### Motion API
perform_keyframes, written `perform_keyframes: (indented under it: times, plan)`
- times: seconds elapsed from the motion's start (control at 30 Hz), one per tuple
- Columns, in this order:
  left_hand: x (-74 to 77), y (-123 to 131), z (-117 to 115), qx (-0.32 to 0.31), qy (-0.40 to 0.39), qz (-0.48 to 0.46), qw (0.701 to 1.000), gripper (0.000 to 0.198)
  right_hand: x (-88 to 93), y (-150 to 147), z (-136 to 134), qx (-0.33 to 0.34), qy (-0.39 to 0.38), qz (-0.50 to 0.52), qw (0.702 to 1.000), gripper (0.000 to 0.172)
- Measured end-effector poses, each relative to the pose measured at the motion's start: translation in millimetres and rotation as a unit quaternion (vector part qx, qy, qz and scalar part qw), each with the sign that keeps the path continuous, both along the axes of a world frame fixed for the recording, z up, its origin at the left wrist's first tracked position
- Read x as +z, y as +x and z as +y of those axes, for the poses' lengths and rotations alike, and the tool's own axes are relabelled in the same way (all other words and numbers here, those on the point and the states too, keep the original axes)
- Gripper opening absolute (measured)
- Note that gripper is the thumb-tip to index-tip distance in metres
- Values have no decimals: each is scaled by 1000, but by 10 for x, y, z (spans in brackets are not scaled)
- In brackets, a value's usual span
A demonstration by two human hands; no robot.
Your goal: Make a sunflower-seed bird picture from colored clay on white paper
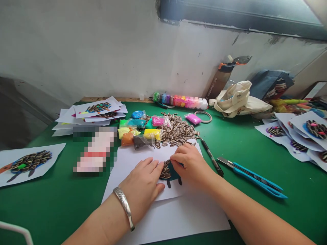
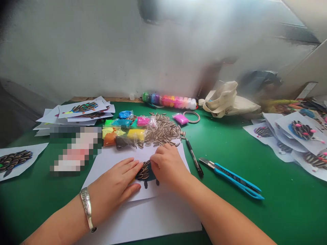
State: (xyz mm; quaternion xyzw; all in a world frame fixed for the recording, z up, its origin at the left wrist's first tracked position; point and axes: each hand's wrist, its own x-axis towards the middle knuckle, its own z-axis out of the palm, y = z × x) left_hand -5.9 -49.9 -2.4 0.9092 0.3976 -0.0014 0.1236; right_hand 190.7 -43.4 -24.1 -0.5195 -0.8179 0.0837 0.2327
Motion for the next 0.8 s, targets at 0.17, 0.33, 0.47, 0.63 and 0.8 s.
perform_keyframes:
  times: [0.17,0.33,0.47,0.63,0.8]
  plan:
    - [21,-2,13,-3,-2,-19,1000,41,3,-7,-4,7,-7,-1,1000,22]
    - [58,-19,28,-9,-4,-33,999,36,2,19,1,1,-2,14,1000,21]
    - [14,-93,37,-18,22,-54,998,29,23,21,-18,3,6,26,1000,21]
    - [-4,-223,56,-13,22,-40,999,20,57,-36,-66,41,16,22,999,24]
    - [7,-234,36,-12,16,-32,999,19,47,-82,-91,60,12,14,998,22]
